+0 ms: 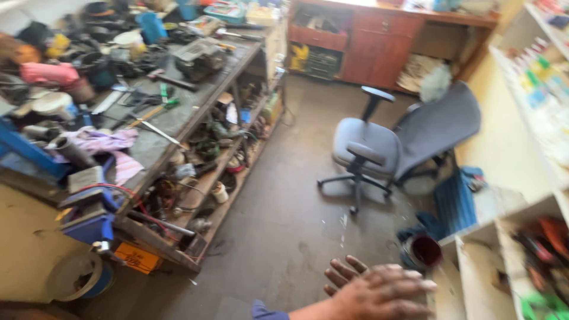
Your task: The person works on a small engine crankcase at a cluttered workbench, prying and unscrewing components by hand, driving a screwdriver and tapping parts with a mallet, and fitting crankcase halves together. They carry the engine housing to a bench vise and continue working on it with a screwdriver and wrench.
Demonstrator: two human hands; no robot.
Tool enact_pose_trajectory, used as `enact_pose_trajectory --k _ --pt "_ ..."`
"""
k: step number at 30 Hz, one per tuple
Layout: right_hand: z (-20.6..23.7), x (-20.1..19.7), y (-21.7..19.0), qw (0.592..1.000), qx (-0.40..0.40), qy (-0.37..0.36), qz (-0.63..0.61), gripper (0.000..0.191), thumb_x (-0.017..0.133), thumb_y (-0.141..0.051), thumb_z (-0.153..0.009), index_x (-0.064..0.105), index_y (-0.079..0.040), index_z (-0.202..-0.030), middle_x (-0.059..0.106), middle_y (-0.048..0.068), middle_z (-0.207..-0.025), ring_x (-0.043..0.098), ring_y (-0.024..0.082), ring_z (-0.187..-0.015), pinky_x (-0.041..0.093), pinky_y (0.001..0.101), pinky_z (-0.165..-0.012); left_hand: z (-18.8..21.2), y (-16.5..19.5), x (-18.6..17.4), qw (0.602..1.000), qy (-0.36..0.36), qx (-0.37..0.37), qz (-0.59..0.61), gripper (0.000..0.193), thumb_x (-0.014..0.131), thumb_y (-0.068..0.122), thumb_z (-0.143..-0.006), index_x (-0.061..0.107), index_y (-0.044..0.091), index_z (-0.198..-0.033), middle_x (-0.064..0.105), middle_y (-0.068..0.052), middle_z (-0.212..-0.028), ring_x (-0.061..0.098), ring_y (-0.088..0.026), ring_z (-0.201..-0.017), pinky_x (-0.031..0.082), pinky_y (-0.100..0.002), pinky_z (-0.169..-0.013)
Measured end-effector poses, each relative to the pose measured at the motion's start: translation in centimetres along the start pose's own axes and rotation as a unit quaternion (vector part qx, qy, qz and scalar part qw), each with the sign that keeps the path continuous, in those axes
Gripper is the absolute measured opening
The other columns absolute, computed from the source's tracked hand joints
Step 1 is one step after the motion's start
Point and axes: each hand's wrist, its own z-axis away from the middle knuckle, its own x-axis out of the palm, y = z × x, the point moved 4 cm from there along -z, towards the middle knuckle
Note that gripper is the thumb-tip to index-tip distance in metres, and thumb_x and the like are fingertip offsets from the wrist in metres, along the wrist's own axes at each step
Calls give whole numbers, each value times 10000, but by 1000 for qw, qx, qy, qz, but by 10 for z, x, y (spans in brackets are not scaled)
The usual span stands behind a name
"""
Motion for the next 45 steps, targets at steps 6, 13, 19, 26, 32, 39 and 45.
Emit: enact_pose_trajectory --k 6,13,19,26,32,39,45 --pt "-123 -13 0 992 55 -19 -115 1048 407 -779 -925 237 9 -1594 283 303 -1621 288 426 -1501 216 550 -1224 16 -86 -45 985 -21 -29 -168 483 540 448 -1093 534 404 -1575 438 40 -1705 356 -156 -1633 152 -360 -1362" --pt "-236 -74 -68 972 -33 74 -219 1145 356 -878 -941 245 29 -1632 171 328 -1678 199 440 -1569 123 541 -1270 25 -250 -83 975 -30 -154 -157 770 594 639 -880 531 264 -1550 441 -84 -1669 361 -324 -1574 130 -535 -1312" --pt "-337 -158 -159 891 -290 198 286 1010 474 -794 -889 399 -47 -1565 311 256 -1663 324 413 -1547 242 639 -1255 34 -452 -93 844 159 -510 50 783 191 705 -1102 438 160 -1607 329 -201 -1695 390 -372 -1544 373 -548 -1291" --pt "-491 -257 -152 610 -228 -111 751 798 616 -644 -912 470 -135 -1509 423 226 -1574 394 431 -1506 270 601 -1247 -14 -587 -109 441 396 -479 648 941 171 800 -905 426 119 -1502 412 -117 -1608 409 -298 -1454 352 -472 -1163" --pt "-614 -357 -161 474 41 -64 877 641 782 -309 -783 598 -133 -1372 348 257 -1580 348 472 -1452 311 547 -1149 10 -697 -266 619 552 -346 438 937 450 774 -932 429 67 -1546 512 -82 -1398 489 -221 -1248 397 -413 -1078" --pt "-714 -452 -186 544 257 56 797 555 793 -290 -793 676 -197 -1327 280 139 -1662 456 355 -1406 452 408 -1068 110 -830 -452 643 488 -567 -165 664 793 314 -952 503 15 -1468 611 -159 -1411 613 -245 -1245 541 -341 -1004" --pt "-816 -515 -201 567 202 74 795 516 826 -228 -767 688 -160 -1259 395 145 -1583 479 340 -1402 444 428 -1084 141 -977 -571 533 467 -656 -260 564 850 328 -834 653 21 -1264 730 -172 -1230 732 -263 -1100 560 -378 -959"
